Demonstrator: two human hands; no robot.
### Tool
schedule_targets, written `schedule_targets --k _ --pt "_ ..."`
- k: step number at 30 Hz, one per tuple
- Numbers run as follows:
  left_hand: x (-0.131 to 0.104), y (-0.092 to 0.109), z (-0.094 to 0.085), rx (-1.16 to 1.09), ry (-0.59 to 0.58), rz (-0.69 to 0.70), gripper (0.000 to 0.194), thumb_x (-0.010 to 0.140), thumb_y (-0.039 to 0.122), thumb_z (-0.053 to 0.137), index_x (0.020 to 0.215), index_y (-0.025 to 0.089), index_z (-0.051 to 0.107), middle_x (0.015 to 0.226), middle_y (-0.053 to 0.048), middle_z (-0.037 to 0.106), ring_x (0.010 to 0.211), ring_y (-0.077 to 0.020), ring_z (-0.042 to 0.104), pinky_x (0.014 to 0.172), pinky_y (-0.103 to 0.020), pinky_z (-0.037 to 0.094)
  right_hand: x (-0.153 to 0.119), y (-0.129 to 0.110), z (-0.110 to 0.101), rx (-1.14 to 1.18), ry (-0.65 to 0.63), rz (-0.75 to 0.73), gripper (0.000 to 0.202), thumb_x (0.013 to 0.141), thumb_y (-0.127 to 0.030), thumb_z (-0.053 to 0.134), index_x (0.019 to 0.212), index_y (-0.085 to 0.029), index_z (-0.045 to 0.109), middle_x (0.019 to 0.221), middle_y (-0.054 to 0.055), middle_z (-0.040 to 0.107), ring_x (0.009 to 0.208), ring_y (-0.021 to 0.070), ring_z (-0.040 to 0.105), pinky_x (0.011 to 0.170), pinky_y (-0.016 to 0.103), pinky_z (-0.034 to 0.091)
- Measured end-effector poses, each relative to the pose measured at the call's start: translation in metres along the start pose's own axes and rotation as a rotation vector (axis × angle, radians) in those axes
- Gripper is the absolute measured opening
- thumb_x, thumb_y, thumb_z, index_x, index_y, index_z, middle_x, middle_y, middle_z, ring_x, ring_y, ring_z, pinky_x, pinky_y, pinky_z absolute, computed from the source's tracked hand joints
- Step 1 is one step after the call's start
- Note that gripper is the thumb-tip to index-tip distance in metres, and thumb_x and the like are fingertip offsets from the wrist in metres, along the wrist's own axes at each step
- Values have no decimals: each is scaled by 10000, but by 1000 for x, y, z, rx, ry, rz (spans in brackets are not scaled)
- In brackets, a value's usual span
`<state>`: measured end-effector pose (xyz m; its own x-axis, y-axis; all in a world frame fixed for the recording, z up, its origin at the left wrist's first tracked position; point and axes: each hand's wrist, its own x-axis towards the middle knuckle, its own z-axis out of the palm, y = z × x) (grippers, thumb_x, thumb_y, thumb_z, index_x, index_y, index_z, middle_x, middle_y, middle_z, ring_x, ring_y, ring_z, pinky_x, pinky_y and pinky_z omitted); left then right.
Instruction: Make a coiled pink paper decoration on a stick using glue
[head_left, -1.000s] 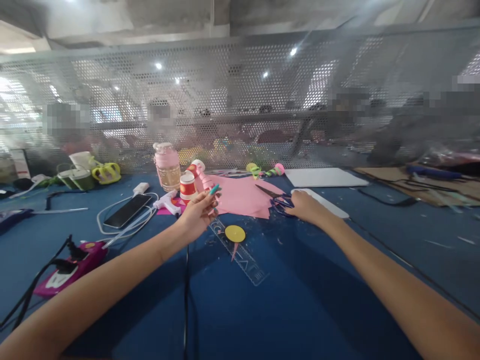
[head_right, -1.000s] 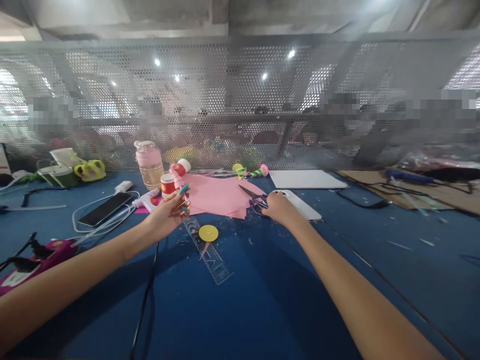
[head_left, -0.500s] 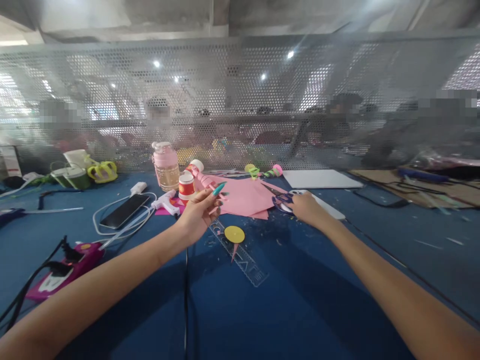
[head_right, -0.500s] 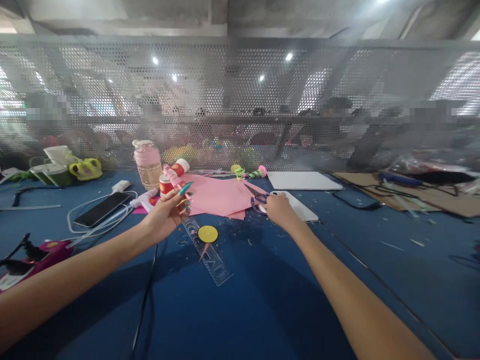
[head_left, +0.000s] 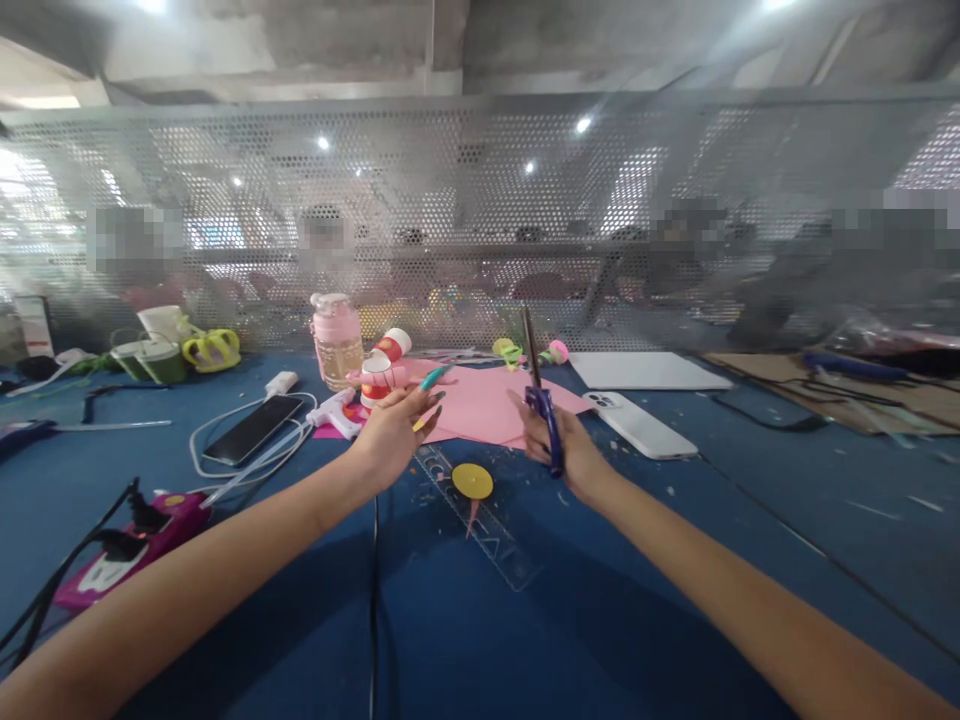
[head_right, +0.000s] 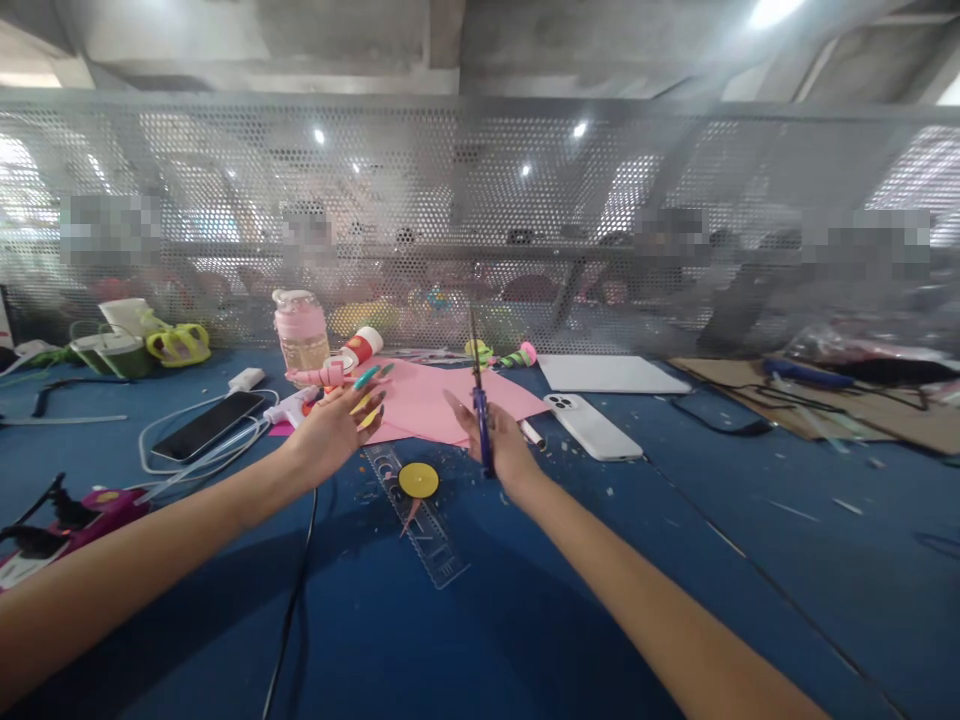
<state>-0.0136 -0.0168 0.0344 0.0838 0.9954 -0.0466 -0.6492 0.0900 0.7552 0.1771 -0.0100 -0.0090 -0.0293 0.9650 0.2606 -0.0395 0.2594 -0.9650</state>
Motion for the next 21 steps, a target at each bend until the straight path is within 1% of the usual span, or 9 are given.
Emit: schedule_targets --k 1,3,5,7,9,10,12,15,21 --pt "1 1 0 -5 11 6 88 688 82 642 660 164 628 730 3 660 695 -95 594 702 -242 423 -6 -2 9 41 -40 19 469 567 -659 594 662 -216 472 372 -135 196 293 52 171 308 197 188" --pt "1 1 1 -8 36 13 92 673 79 653 670 167 630 718 11 644 686 -93 577 701 -247 414 -18 -4 25 160 -105 60 522 580 -730 523 625 -216 440 389 -110 284 290 45 183 293 193 160" --pt "0 2 2 -7 33 25 94 660 83 668 679 167 631 726 13 633 698 -95 567 699 -247 405 -30 -4 37 286 -163 79 544 590 -746 503 665 -209 465 454 -85 371 311 41 225 297 190 169" --pt "-2 2 3 -10 6 45 104 648 87 681 688 170 632 762 13 632 727 -99 562 710 -248 398 -41 -4 46 341 -201 67 541 630 -739 473 720 -206 486 519 -66 409 353 52 306 322 192 239" --pt "-5 1 4 -26 -18 53 119 635 90 695 694 171 631 794 12 633 748 -103 560 725 -252 394 -52 -4 52 305 -237 46 538 679 -727 429 760 -200 504 540 -58 402 414 67 368 389 200 323" --pt "-6 0 5 -37 -21 46 125 626 93 705 692 169 630 794 11 633 746 -104 560 725 -253 394 -57 -5 54 260 -253 49 538 694 -721 417 769 -196 509 547 -56 396 434 69 373 413 202 341" --pt "-9 -1 6 -59 -30 17 130 613 106 721 689 162 631 783 6 633 735 -104 561 716 -251 397 -66 -8 58 173 -255 60 545 705 -721 399 771 -190 504 537 -60 379 438 68 356 421 202 331" --pt "-13 -2 8 -64 -49 -15 124 609 125 730 686 151 636 774 -3 640 729 -104 566 707 -252 405 -73 -14 62 105 -220 70 556 706 -729 379 776 -187 487 521 -66 358 431 69 337 411 205 314" --pt "-18 -5 11 -24 -56 32 112 586 93 732 611 152 640 695 2 649 700 -97 577 724 -251 413 -72 -21 62 -34 -163 -1 520 732 -710 357 705 -196 433 532 -57 363 435 77 337 403 220 300"
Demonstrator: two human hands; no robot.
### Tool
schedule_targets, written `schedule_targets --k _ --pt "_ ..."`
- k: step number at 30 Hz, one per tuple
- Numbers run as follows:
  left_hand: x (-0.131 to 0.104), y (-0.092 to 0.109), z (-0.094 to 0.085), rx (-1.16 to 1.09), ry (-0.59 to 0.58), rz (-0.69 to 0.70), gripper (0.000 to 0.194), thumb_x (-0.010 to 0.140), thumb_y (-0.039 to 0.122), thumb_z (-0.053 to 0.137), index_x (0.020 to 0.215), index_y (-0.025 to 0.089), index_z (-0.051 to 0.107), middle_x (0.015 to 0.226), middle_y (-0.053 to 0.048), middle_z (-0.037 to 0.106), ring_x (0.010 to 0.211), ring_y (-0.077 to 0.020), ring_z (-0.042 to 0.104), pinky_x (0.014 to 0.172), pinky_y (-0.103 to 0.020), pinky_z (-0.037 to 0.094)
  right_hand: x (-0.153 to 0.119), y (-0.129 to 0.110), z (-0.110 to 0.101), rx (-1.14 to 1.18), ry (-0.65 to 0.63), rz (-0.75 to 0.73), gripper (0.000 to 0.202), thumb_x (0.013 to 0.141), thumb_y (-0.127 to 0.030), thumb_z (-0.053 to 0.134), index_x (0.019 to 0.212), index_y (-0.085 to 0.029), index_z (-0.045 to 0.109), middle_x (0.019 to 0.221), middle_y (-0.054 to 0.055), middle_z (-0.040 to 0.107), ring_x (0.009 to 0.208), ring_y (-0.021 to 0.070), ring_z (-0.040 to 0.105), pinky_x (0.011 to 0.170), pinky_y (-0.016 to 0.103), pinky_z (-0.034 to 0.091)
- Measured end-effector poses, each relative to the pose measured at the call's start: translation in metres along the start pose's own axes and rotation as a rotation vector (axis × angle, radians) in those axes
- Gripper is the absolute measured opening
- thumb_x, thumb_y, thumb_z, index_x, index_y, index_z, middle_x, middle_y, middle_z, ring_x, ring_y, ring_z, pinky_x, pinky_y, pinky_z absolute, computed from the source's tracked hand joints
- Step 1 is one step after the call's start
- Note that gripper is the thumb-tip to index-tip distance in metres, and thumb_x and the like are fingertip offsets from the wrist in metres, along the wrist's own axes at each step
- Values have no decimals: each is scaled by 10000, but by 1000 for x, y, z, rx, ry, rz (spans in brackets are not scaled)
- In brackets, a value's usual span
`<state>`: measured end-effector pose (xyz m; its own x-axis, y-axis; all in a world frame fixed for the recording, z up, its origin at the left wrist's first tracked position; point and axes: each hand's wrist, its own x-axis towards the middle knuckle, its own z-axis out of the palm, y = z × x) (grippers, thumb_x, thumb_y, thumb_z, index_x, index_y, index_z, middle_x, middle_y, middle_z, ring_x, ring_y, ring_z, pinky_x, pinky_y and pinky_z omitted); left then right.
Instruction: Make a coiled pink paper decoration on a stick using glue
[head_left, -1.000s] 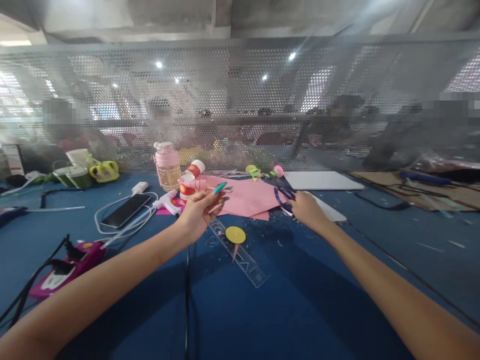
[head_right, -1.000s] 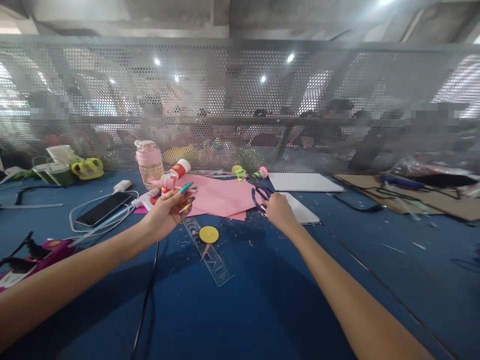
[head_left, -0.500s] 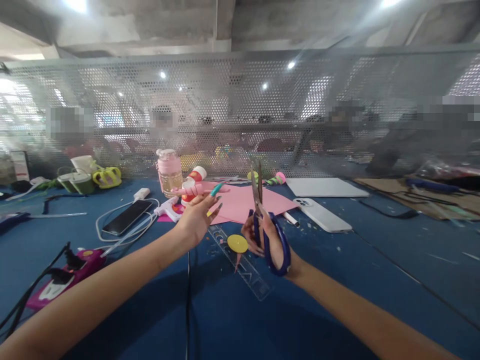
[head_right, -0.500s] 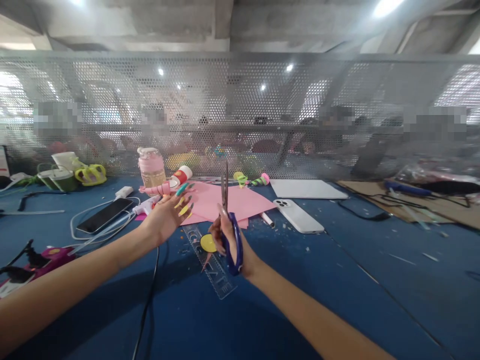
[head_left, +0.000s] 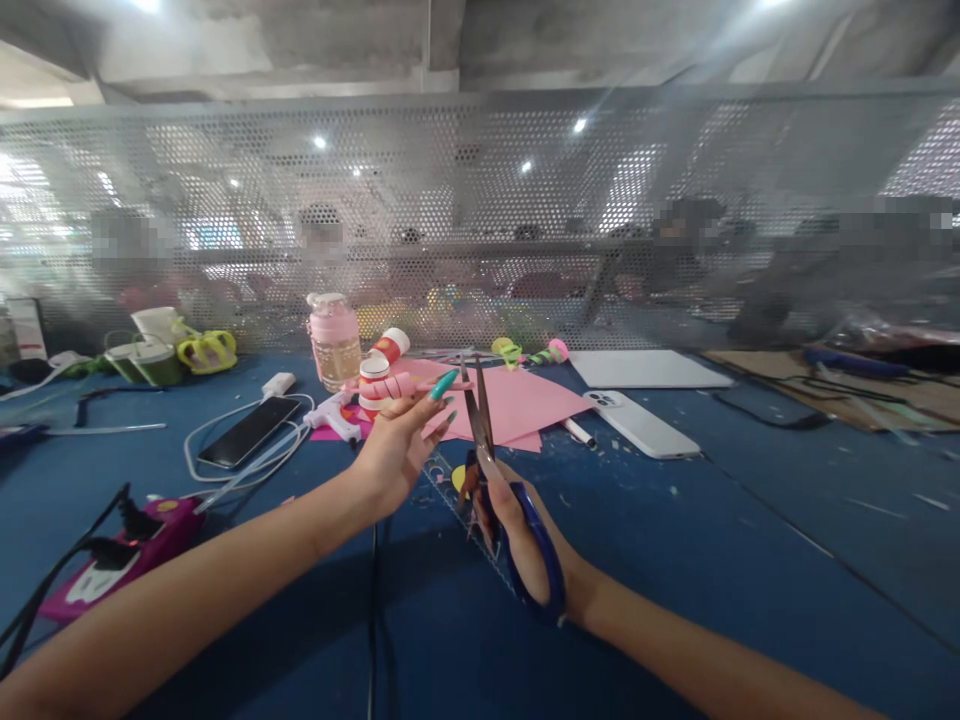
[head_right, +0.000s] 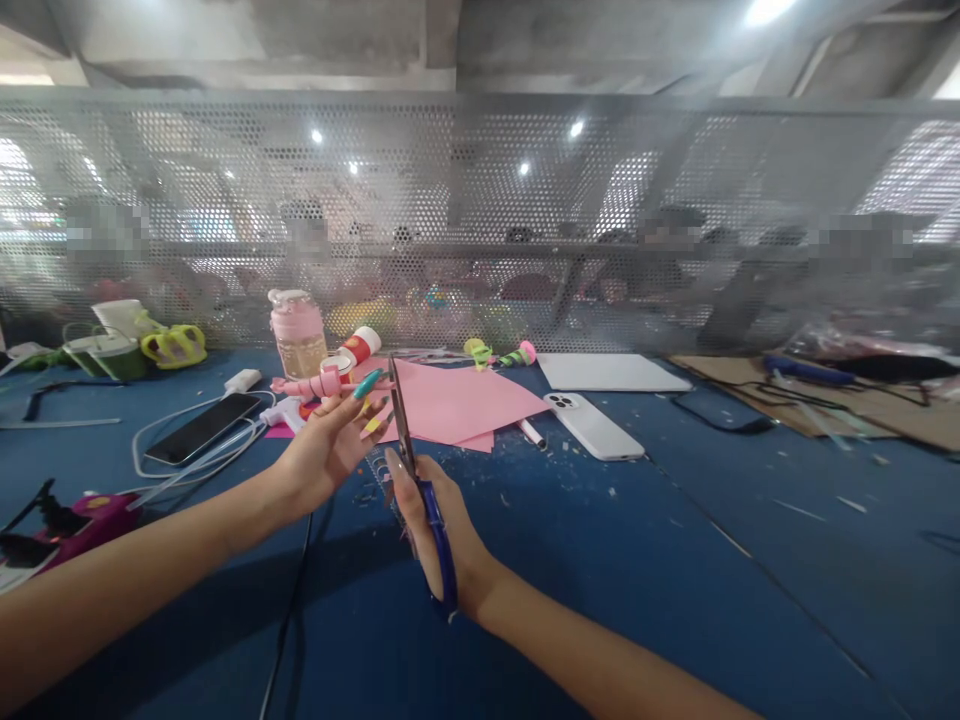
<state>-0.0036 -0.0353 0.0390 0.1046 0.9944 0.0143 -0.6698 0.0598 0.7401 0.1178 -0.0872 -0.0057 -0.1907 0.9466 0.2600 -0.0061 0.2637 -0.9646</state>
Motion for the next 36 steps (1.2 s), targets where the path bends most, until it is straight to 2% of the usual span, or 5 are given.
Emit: schedule_targets --k 6,15,25,36 --pt "-4 -4 1 25 -22 11 89 600 116 724 599 151 642 661 7 643 680 -90 578 710 -234 419 0 -4 -2 -99 29 -29 516 752 -702 318 652 -203 406 522 -52 367 445 88 336 425 236 316" --pt "-7 -10 0 11 -9 -3 150 556 137 765 622 168 634 703 14 646 715 -115 581 719 -264 417 -1 -7 -3 -119 24 -38 450 801 -632 319 724 -203 431 644 -3 450 523 119 405 447 250 311" --pt "-9 -9 4 1 39 -32 191 504 132 789 595 164 624 695 6 646 713 -123 579 680 -256 431 1 -5 -3 -163 33 -68 446 810 -626 297 679 -212 397 581 -26 386 513 124 367 484 260 320" --pt "-9 -10 2 9 27 -35 135 557 115 759 599 148 635 666 -4 643 676 -108 585 656 -238 424 1 -1 -5 -185 22 -113 396 849 -559 302 683 -213 399 578 -25 388 532 129 392 482 252 330"
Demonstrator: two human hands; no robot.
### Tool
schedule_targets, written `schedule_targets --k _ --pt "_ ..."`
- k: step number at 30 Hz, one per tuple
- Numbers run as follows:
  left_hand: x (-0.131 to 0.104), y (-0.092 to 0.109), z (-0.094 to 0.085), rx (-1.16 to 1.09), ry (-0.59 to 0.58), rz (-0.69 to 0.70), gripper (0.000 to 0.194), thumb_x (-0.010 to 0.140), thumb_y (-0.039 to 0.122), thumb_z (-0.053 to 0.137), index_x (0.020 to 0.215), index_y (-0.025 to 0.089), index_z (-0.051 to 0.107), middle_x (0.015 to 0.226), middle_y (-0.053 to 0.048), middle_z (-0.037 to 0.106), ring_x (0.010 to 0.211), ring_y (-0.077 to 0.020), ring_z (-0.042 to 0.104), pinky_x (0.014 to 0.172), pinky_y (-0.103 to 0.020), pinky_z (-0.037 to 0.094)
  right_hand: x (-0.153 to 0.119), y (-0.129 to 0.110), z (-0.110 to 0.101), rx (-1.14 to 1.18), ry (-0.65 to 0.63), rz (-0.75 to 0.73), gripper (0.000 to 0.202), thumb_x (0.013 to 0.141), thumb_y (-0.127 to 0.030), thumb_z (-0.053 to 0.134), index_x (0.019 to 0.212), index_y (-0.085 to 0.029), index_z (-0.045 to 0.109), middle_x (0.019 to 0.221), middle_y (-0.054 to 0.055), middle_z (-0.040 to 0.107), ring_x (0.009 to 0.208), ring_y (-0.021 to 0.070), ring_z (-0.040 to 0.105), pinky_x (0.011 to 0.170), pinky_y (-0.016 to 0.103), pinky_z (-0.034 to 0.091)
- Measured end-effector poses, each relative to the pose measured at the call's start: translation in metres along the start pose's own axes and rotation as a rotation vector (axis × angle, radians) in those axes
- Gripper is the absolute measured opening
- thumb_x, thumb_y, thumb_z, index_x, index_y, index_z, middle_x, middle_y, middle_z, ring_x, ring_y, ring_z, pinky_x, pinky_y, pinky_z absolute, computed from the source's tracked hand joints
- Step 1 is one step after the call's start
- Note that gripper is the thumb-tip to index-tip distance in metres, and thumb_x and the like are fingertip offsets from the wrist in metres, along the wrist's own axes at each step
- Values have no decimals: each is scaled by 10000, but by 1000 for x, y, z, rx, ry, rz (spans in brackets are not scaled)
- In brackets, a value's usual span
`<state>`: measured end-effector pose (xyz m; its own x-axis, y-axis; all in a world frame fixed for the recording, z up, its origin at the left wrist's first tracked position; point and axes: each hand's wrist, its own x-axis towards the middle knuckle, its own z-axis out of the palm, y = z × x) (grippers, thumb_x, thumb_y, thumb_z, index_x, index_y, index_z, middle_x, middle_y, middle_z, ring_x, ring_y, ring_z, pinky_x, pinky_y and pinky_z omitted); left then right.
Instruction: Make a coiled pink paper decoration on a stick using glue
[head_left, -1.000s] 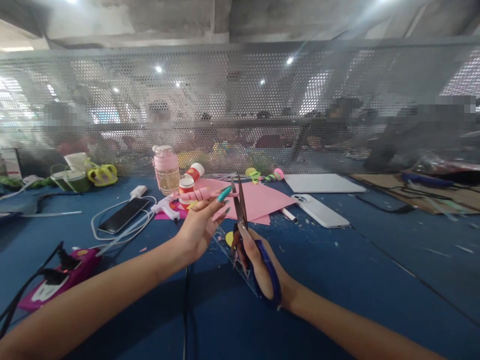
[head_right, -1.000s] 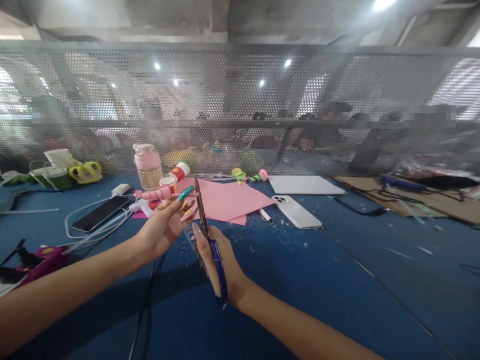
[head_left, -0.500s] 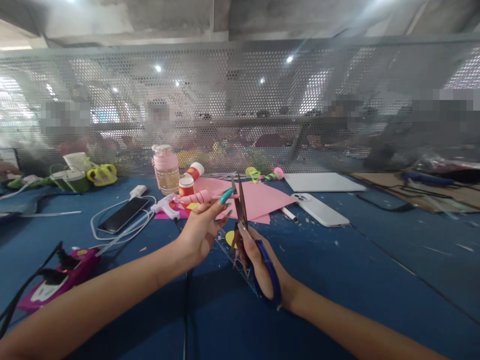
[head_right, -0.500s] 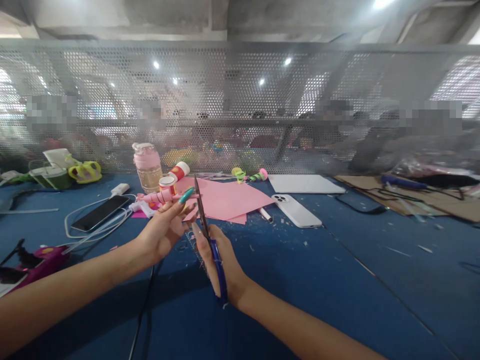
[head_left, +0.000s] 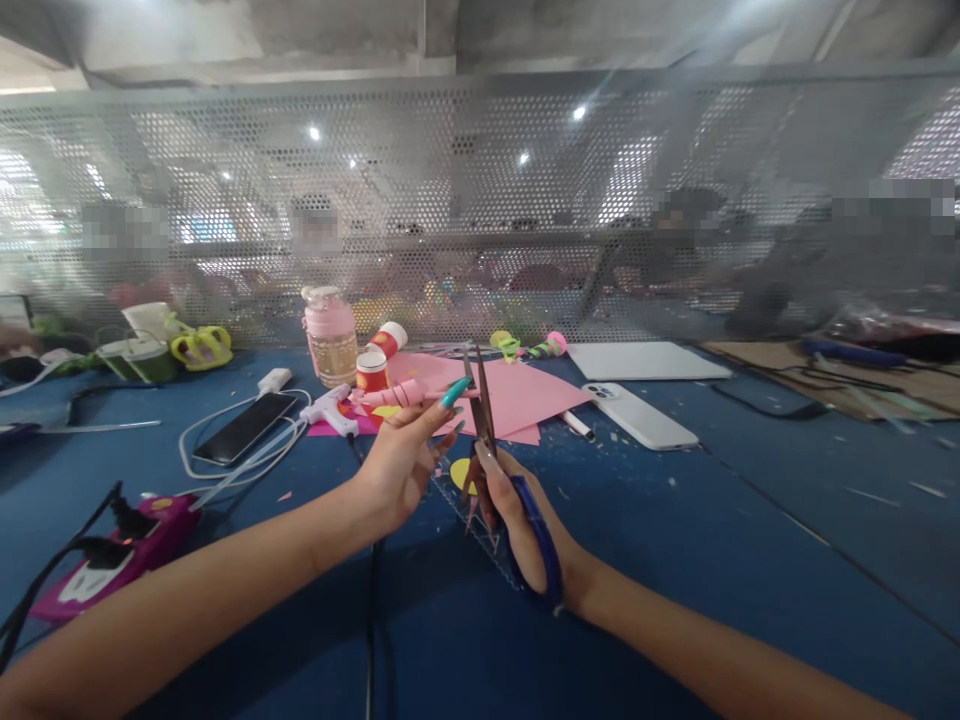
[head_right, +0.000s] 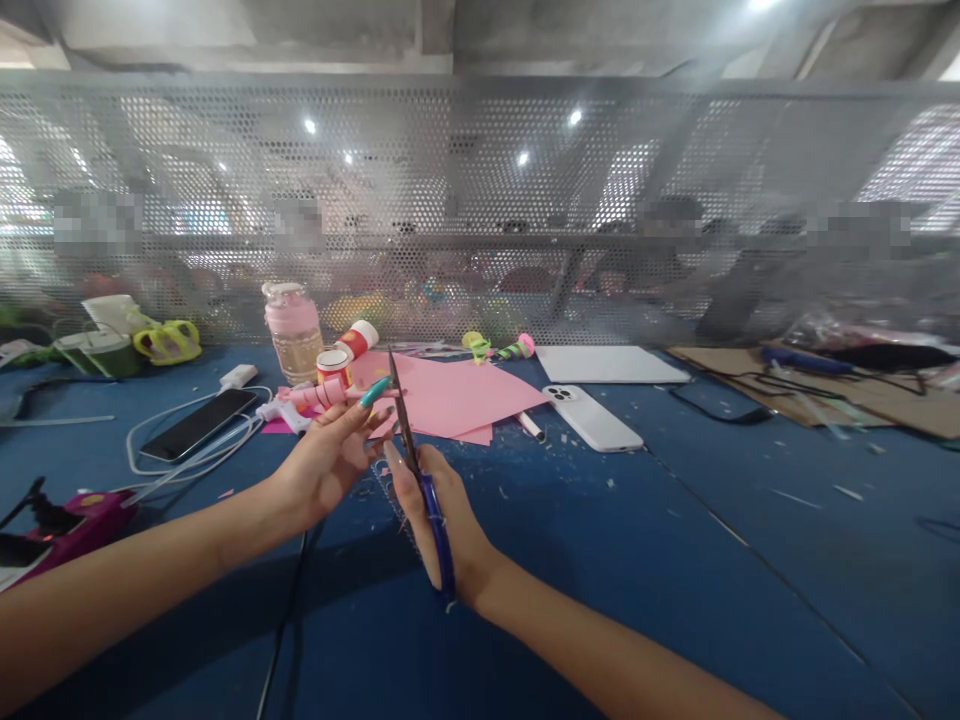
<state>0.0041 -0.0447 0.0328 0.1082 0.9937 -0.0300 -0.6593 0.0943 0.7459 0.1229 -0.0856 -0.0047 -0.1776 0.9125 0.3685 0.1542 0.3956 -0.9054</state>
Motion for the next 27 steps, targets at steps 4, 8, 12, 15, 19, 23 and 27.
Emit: schedule_targets --k 4,8,12,15,19,23,27 --pt "0 0 0 32 13 2 125 568 128 756 609 139 639 670 -11 640 674 -113 586 670 -246 422 0 3 0 9 5 -1 384 850 -551 314 673 -218 386 557 -32 377 515 128 381 474 249 323" --pt "0 0 0 74 18 7 91 599 133 735 620 127 646 669 -17 640 673 -114 579 670 -245 419 0 3 -1 -9 14 -26 366 858 -530 323 678 -216 383 576 -34 378 517 120 381 485 244 327" --pt "-1 0 1 72 3 13 71 612 126 724 624 142 655 663 -11 640 673 -106 571 664 -233 415 0 3 0 -25 38 -45 360 868 -515 319 688 -213 395 589 -30 394 513 115 381 485 240 339" --pt "-2 0 0 60 -17 11 77 602 134 734 627 150 663 663 -5 641 681 -102 569 666 -225 406 -1 3 1 -8 53 -26 381 859 -541 313 683 -215 400 550 -38 380 471 109 364 444 231 324" --pt "-3 -1 -1 50 -47 22 88 595 154 746 645 163 674 664 6 644 706 -102 565 703 -230 400 -1 5 2 -9 40 -5 412 849 -574 296 688 -212 411 520 -47 358 422 96 337 393 219 301" --pt "-3 -1 -1 51 -60 20 84 595 159 744 647 171 679 680 3 653 738 -114 570 722 -238 398 -1 6 3 7 46 9 422 850 -579 283 688 -208 402 556 -38 375 432 89 356 385 209 317" --pt "-5 0 1 42 -51 19 87 592 157 745 640 176 674 693 5 657 723 -108 569 708 -231 406 -2 3 3 14 50 17 429 845 -584 282 663 -208 376 544 -47 347 417 81 341 365 202 310"
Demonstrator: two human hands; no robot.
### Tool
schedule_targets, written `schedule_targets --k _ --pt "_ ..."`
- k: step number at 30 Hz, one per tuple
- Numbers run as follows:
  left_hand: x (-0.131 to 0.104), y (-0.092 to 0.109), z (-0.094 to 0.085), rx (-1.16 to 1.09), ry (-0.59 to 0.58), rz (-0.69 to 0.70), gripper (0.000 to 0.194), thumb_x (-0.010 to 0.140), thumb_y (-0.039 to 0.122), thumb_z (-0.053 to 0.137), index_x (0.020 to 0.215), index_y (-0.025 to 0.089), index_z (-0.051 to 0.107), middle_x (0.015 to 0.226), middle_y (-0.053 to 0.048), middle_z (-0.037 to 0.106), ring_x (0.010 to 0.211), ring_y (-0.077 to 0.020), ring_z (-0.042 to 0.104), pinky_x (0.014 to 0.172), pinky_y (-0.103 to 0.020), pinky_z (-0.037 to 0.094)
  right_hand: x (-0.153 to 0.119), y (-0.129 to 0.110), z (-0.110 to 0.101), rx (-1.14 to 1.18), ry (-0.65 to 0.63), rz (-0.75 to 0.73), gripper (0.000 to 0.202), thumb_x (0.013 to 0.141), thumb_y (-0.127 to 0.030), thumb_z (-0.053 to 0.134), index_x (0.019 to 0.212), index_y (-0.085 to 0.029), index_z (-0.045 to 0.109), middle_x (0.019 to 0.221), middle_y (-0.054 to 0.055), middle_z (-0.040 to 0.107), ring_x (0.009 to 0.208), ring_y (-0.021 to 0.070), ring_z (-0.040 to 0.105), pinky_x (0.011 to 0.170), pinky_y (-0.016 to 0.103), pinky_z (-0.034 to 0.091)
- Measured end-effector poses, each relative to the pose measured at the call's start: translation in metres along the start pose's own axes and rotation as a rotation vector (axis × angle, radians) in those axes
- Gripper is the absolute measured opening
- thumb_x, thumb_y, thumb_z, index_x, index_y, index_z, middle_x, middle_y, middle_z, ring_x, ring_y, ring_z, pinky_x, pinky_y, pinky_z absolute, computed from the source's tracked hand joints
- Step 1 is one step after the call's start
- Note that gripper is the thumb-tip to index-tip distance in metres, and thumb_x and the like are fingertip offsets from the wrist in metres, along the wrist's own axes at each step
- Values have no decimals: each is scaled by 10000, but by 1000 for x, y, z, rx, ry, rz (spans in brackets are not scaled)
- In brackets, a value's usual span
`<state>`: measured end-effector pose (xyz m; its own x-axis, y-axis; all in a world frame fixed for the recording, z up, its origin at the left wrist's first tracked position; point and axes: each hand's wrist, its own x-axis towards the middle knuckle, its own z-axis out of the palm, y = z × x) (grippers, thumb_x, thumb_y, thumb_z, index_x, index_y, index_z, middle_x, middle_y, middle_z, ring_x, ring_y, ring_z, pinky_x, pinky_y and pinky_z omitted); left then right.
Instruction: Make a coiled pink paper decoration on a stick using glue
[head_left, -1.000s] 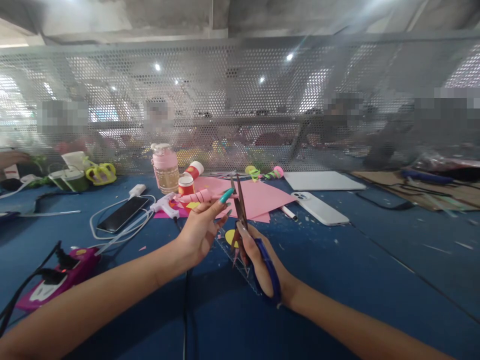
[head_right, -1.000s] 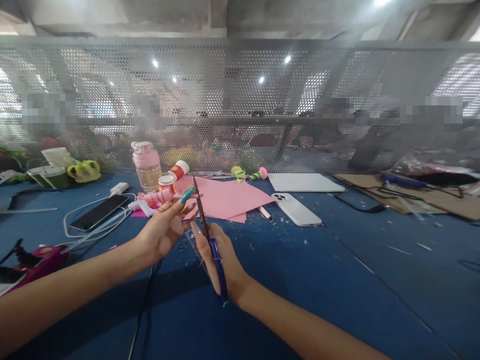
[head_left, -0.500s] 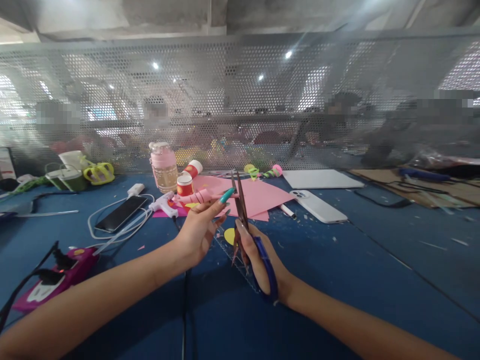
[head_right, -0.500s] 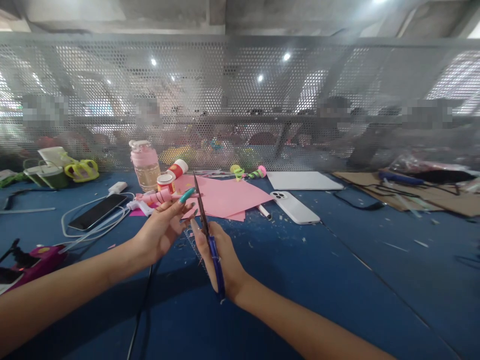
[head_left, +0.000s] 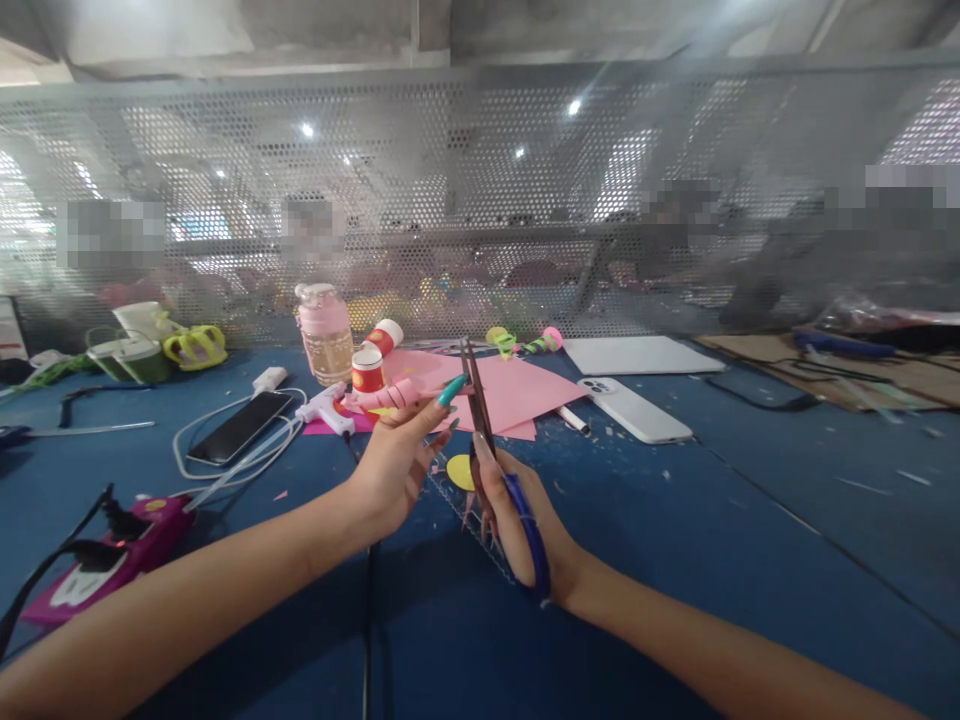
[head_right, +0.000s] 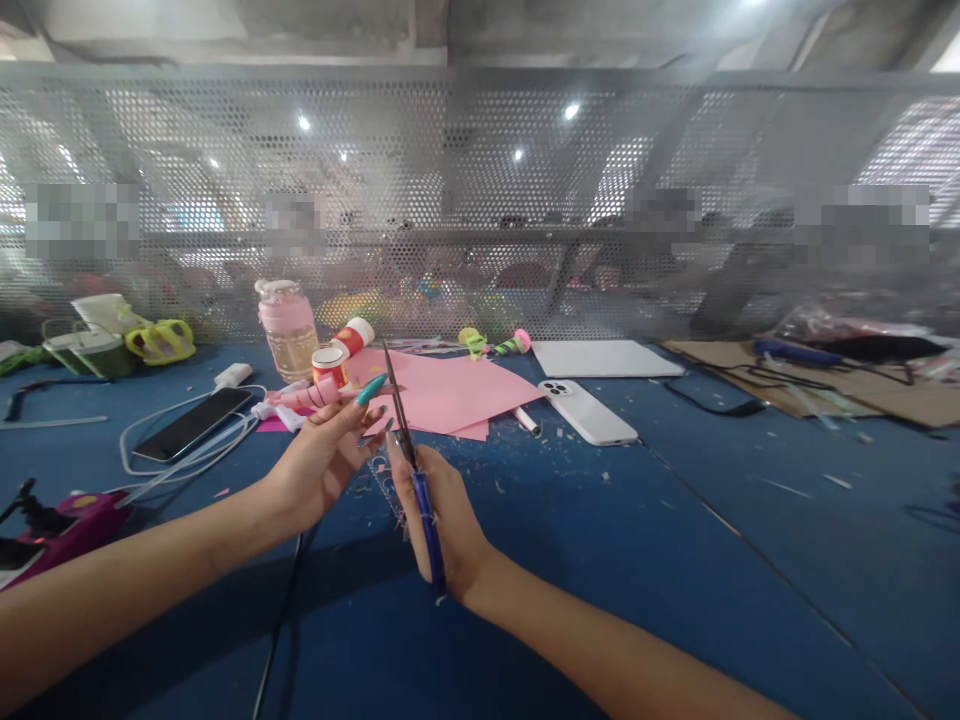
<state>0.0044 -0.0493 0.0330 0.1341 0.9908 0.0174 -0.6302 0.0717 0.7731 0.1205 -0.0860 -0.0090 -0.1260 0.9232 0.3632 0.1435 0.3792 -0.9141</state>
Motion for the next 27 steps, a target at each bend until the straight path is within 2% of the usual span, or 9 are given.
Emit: schedule_targets --k 8,13,18,27 --pt "-4 0 4 -38 84 -44 90 613 127 726 650 161 652 685 5 630 688 -103 561 677 -236 415 -1 0 2 13 3 24 399 860 -547 285 654 -213 354 555 -48 348 400 76 356 357 205 324" --pt "-8 0 8 -71 160 -136 102 640 156 715 709 175 641 820 5 633 712 -101 559 648 -230 419 1 4 4 3 18 14 384 863 -527 300 645 -217 357 522 -47 361 397 86 353 374 220 321" --pt "-11 0 9 -77 163 -188 133 638 206 726 726 177 630 881 0 622 735 -99 562 651 -220 434 1 0 6 -39 66 19 415 852 -553 289 620 -214 352 501 -49 360 409 91 355 379 217 320" --pt "0 1 6 -78 207 -196 103 662 162 696 742 195 641 906 6 628 717 -87 555 645 -225 413 9 3 3 -82 132 77 479 810 -593 345 522 -210 364 409 -43 391 344 96 407 344 210 316"
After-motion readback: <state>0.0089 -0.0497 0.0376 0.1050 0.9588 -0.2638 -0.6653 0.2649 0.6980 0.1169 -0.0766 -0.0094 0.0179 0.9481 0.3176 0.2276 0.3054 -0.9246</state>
